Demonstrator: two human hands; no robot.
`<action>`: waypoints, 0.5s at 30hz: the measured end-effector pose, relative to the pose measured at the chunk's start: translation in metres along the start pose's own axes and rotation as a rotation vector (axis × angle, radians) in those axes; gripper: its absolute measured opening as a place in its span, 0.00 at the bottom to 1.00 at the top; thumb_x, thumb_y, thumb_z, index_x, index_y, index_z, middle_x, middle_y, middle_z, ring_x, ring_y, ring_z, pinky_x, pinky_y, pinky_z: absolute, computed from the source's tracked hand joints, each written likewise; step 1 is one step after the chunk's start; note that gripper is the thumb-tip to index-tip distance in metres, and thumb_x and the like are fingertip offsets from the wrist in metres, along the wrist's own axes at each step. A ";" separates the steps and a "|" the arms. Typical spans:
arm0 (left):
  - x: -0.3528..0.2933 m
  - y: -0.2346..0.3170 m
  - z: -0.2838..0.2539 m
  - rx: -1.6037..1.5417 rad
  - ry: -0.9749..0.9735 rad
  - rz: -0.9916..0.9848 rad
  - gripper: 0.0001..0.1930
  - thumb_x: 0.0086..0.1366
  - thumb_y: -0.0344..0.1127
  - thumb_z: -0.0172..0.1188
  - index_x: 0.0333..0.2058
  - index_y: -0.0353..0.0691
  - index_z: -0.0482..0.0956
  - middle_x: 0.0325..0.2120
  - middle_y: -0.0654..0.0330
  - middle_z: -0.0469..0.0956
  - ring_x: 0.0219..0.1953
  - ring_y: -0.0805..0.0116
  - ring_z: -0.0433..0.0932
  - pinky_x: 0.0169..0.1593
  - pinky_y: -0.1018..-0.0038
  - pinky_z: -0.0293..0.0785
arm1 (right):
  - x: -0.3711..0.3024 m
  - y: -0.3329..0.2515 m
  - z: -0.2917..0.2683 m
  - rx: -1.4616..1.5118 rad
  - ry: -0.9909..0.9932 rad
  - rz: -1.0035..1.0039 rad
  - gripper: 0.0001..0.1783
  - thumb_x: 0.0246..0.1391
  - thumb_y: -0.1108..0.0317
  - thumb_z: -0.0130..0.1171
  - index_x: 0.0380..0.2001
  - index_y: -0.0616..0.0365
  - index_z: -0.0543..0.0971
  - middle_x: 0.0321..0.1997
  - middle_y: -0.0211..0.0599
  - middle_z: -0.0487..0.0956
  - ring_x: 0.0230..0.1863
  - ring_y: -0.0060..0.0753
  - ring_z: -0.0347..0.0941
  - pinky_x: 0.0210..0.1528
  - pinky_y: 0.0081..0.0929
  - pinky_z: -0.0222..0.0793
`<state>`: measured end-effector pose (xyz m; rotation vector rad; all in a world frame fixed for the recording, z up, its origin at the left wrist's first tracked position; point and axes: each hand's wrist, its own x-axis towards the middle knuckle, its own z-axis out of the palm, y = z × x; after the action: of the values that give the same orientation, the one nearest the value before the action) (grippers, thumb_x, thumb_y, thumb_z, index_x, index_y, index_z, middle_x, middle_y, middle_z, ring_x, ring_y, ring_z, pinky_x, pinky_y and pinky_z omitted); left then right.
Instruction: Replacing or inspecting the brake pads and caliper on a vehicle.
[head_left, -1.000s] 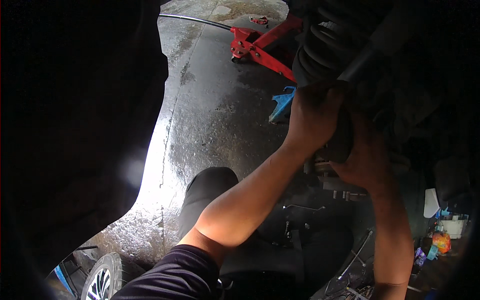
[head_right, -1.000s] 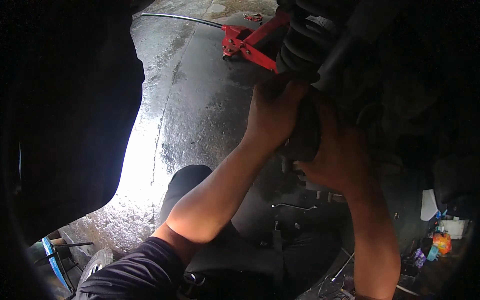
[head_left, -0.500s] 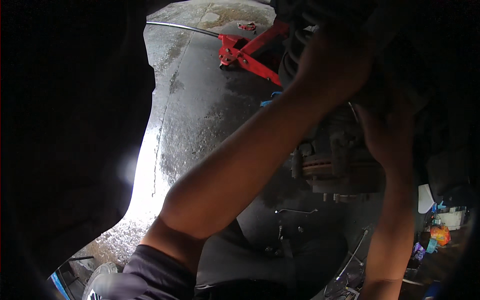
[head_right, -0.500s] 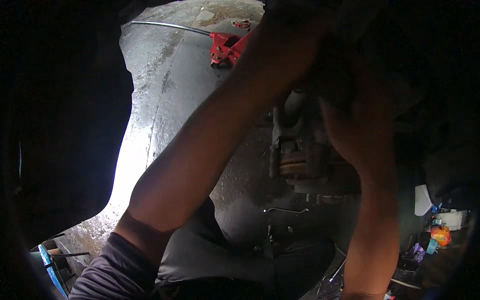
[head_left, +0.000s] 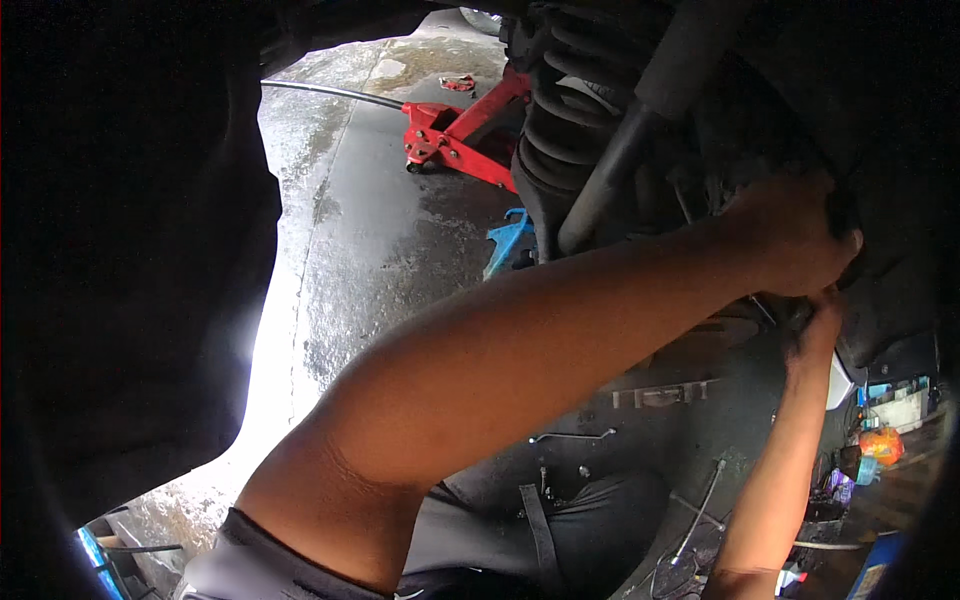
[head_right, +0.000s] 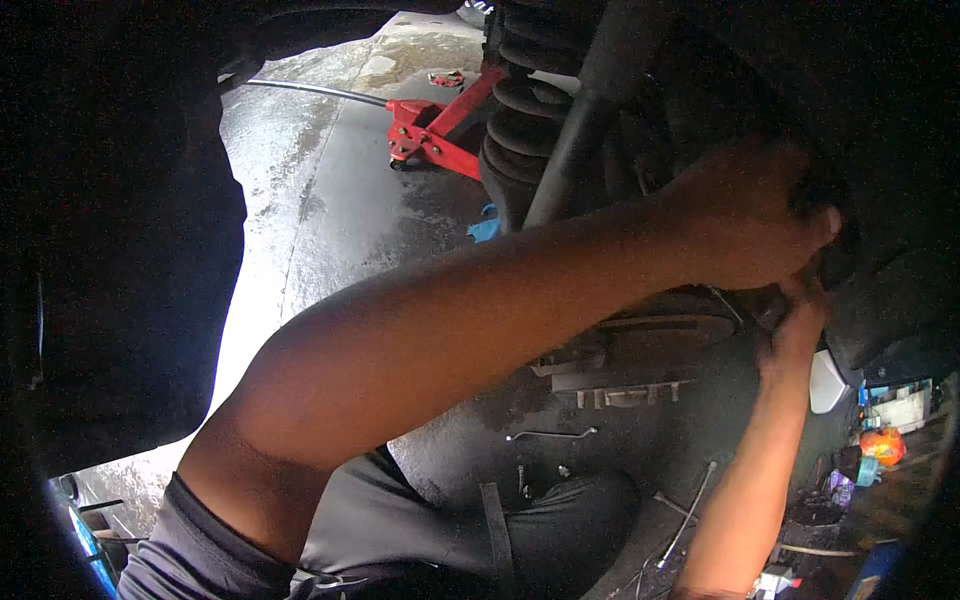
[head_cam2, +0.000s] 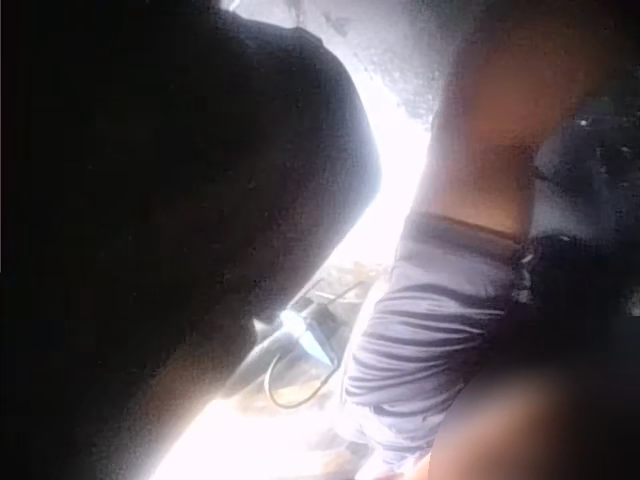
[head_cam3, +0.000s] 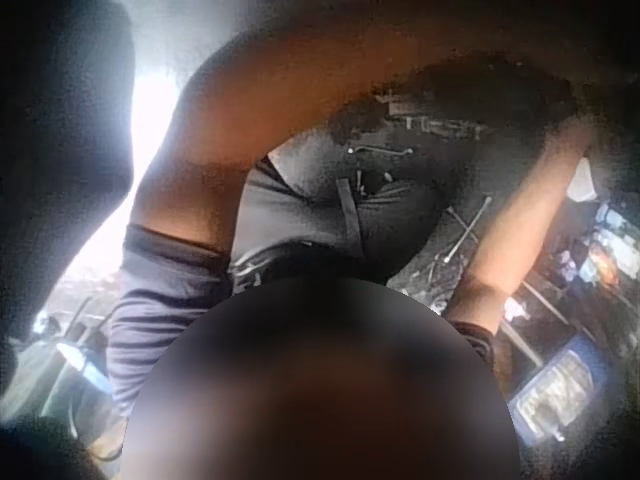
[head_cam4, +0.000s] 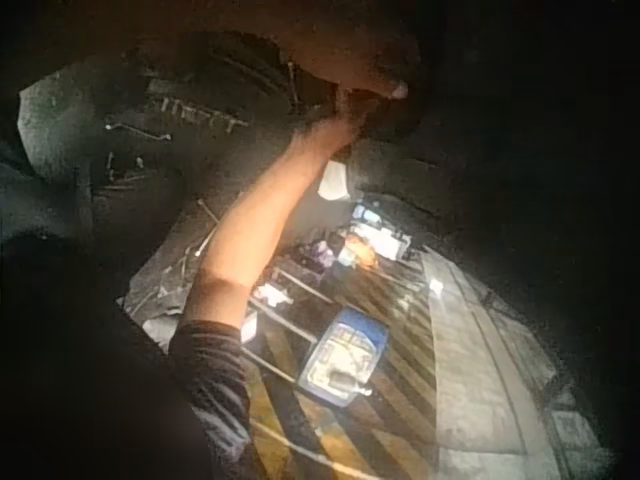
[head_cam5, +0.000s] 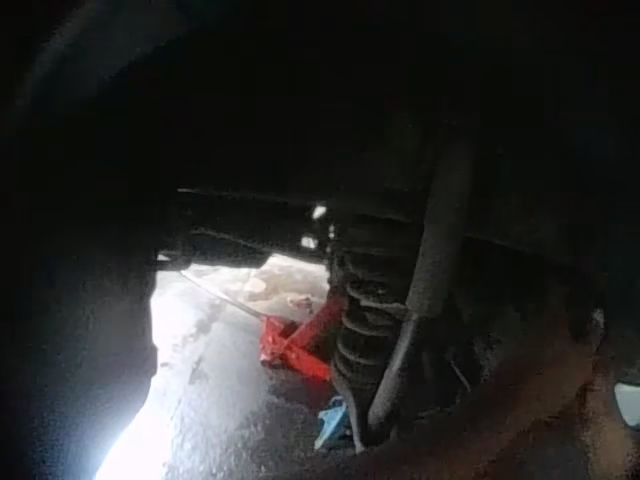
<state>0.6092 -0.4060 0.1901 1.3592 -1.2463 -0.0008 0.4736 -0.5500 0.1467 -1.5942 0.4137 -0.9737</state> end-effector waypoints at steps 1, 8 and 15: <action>0.001 -0.003 0.004 -0.007 -0.026 -0.014 0.29 0.64 0.51 0.56 0.48 0.25 0.74 0.42 0.35 0.77 0.49 0.41 0.77 0.53 0.54 0.74 | 0.005 0.010 -0.010 0.017 0.004 0.046 0.21 0.53 0.67 0.59 0.50 0.63 0.74 0.50 0.35 0.77 0.50 0.33 0.73 0.54 0.31 0.66; 0.001 0.001 -0.008 0.038 -0.144 -0.022 0.30 0.65 0.52 0.55 0.50 0.26 0.74 0.44 0.35 0.77 0.51 0.41 0.76 0.55 0.56 0.72 | 0.015 0.015 -0.032 -0.126 0.054 0.185 0.26 0.52 0.64 0.61 0.54 0.62 0.73 0.54 0.37 0.76 0.54 0.34 0.72 0.57 0.33 0.64; -0.017 -0.009 -0.018 0.088 -0.208 0.074 0.30 0.66 0.54 0.53 0.52 0.28 0.73 0.46 0.37 0.77 0.52 0.42 0.76 0.55 0.56 0.72 | 0.019 0.021 -0.050 -0.168 -0.109 0.200 0.32 0.49 0.62 0.65 0.57 0.62 0.71 0.57 0.40 0.74 0.58 0.40 0.69 0.60 0.37 0.61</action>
<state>0.6192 -0.3854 0.1768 1.4146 -1.4861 -0.0371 0.4518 -0.6015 0.1336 -1.7108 0.5793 -0.7122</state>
